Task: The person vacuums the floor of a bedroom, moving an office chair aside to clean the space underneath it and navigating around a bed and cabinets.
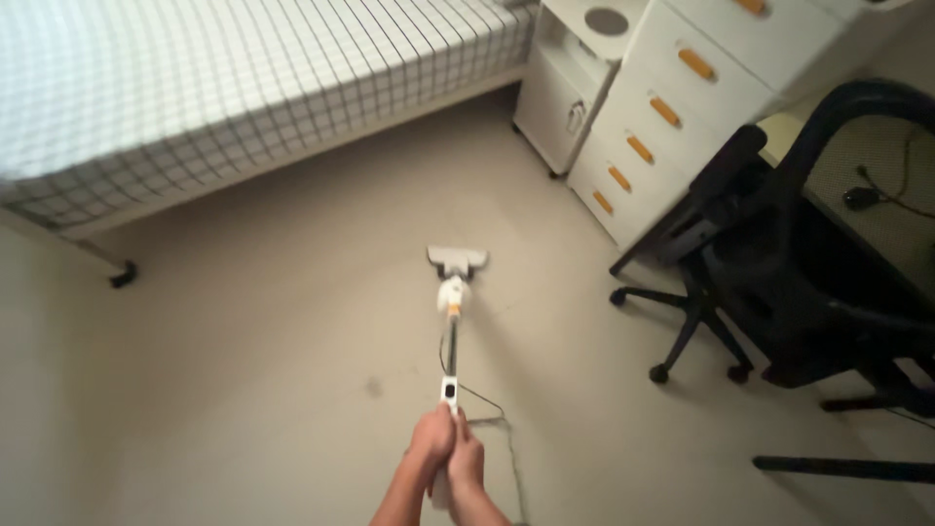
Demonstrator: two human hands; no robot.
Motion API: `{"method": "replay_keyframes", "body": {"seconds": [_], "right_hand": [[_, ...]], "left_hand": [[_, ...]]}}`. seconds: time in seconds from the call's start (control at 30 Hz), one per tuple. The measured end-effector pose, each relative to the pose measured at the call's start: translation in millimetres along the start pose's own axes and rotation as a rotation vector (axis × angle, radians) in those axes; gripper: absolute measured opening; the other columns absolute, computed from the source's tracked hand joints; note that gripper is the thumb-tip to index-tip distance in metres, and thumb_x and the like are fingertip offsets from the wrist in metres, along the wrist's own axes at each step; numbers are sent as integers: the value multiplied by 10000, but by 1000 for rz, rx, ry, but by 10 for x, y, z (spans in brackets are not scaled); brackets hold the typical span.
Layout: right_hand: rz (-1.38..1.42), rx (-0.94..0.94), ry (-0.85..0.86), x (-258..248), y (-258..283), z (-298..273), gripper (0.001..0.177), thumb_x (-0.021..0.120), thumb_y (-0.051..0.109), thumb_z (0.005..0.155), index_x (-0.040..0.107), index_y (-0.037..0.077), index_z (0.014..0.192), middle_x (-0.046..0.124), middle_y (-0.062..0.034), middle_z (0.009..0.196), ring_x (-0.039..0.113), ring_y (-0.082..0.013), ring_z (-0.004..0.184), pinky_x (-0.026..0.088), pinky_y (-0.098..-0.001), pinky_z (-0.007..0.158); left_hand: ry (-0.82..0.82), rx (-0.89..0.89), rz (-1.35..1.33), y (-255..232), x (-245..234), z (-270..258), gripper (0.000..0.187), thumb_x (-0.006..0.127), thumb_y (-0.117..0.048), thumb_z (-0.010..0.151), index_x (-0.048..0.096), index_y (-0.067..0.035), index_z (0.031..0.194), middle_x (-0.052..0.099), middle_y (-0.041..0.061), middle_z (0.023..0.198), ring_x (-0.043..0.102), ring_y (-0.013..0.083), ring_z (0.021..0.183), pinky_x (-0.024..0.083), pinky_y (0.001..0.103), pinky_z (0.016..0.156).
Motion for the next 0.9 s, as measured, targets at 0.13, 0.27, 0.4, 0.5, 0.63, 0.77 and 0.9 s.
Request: {"method": "replay_keyframes", "body": {"seconds": [0.13,0.27,0.4,0.5,0.63,0.77,0.9], "right_hand": [[52,-35,40,-40,-753,-658,583,542,509,1016,750,-21,1141,694,-95,775,599,-198,631,483,-374,565],[66,-95,91,-152,-1512,-1100,577,567,492,1008,759,-40,1121,702,-94,803,598,-188,677,484,-359,603],[67,-151,153,-147,-2186,-1445,571,591,474,1000,769,-59,1100,710,-94,831,596,-178,724,485,-344,641],[32,-171,169,-413,-2484,-1731,567,609,461,994,776,-74,1085,715,-93,851,595,-171,759,486,-332,669],[139,-89,277,-591,-2333,-1789,545,650,431,998,784,-94,1064,682,-75,866,553,-177,766,456,-330,675],[-125,-167,413,-694,-2334,-2004,511,641,428,957,795,-55,1020,716,-33,884,592,-114,796,495,-290,706],[-223,-133,441,-338,-2454,-2329,523,631,459,961,792,-34,1022,717,-39,895,591,-121,791,488,-294,698]], "left_hand": [[-27,-102,-100,611,-49,-720,669,300,-479,1027,690,60,1103,662,351,1167,599,495,1185,445,514,1054],[-44,77,-41,1327,90,-1899,544,356,-435,970,673,-2,1059,714,292,1058,688,443,1057,521,536,934],[-124,184,208,1825,53,-2685,469,391,-403,931,665,-46,1060,722,261,1038,687,446,1027,517,544,917],[-149,2,50,1923,147,-2886,522,340,-394,980,698,-18,1034,704,289,1076,650,477,1085,494,547,972],[-248,-164,-214,1757,232,-2933,628,311,-424,1010,752,18,1079,698,316,1144,625,498,1167,471,520,1045],[-298,-365,-412,1804,213,-3180,656,364,-468,1000,728,58,1145,684,317,1225,614,454,1245,467,476,1074],[-349,-425,-467,2017,-163,-3453,654,363,-479,1000,728,38,1161,690,304,1238,631,448,1227,480,483,1052]]}}
Point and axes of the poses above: each hand's wrist, its own z-axis towards the middle knuckle, its own x-axis out of the palm, y = z × x, the point moved 1 cm from there along z, towards the middle knuckle
